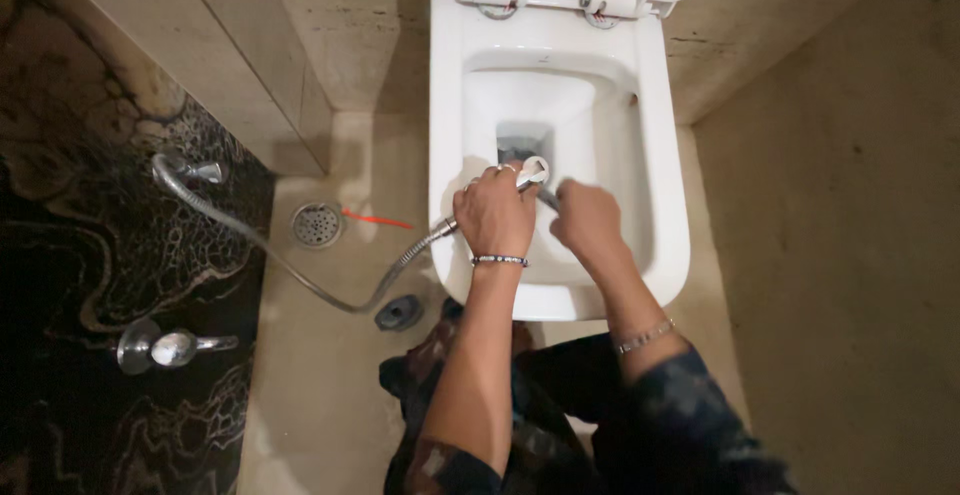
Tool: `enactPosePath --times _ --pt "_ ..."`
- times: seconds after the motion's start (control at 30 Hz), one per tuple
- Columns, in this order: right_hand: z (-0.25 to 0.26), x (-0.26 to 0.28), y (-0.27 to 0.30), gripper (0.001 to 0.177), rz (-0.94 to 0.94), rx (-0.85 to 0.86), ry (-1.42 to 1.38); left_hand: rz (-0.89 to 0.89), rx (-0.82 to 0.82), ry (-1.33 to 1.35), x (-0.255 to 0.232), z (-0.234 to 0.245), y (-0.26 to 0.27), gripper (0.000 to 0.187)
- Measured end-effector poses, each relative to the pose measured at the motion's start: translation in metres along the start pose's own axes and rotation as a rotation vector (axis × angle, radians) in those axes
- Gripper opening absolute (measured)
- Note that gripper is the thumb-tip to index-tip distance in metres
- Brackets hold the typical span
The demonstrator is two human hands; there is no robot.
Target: The person scrubs the inside of a white toilet bowl using a handheld bidet sprayer and a toilet brush. They alternate between spraying water and scrubbing the bowl surfaces.
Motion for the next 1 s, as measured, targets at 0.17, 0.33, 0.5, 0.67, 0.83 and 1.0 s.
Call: enactPosePath --times 0.17,0.33,0.5,0.67,0.83,1.0 --pt "0.046 -0.011 0.016 0.032 0.03 -0.278 -0.511 0.012 -0.178 0.055 0.011 0.014 0.0 0.038" --pt "0.082 0.002 -0.002 0.028 0.365 -0.441 -1.14 0.0 -0.165 0.08 0.01 0.017 -0.007 0.036" --pt "0.065 0.019 -0.017 0.019 0.369 -0.234 -0.956 -0.044 -0.21 0.056 0.007 0.01 -0.009 0.036" --pt "0.073 0.024 -0.005 0.021 0.405 -0.26 -0.875 -0.008 -0.246 0.068 0.013 0.017 -0.01 0.037" --pt "0.086 0.013 0.019 0.018 0.512 -0.187 -0.853 0.038 -0.22 0.03 0.015 0.014 -0.015 0.039" --pt "0.076 0.019 -0.003 0.02 0.48 -0.196 -0.773 0.036 -0.18 0.017 0.01 0.015 -0.016 0.038"
Point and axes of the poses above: each hand's wrist, its own y-axis away from the middle knuckle, its own z-axis out of the back of the hand, x = y × z, the point moved 3 cm from there along -y, towards the middle knuckle, and after that the axes turned 11 degrees about -y, right-handed, at the moved point
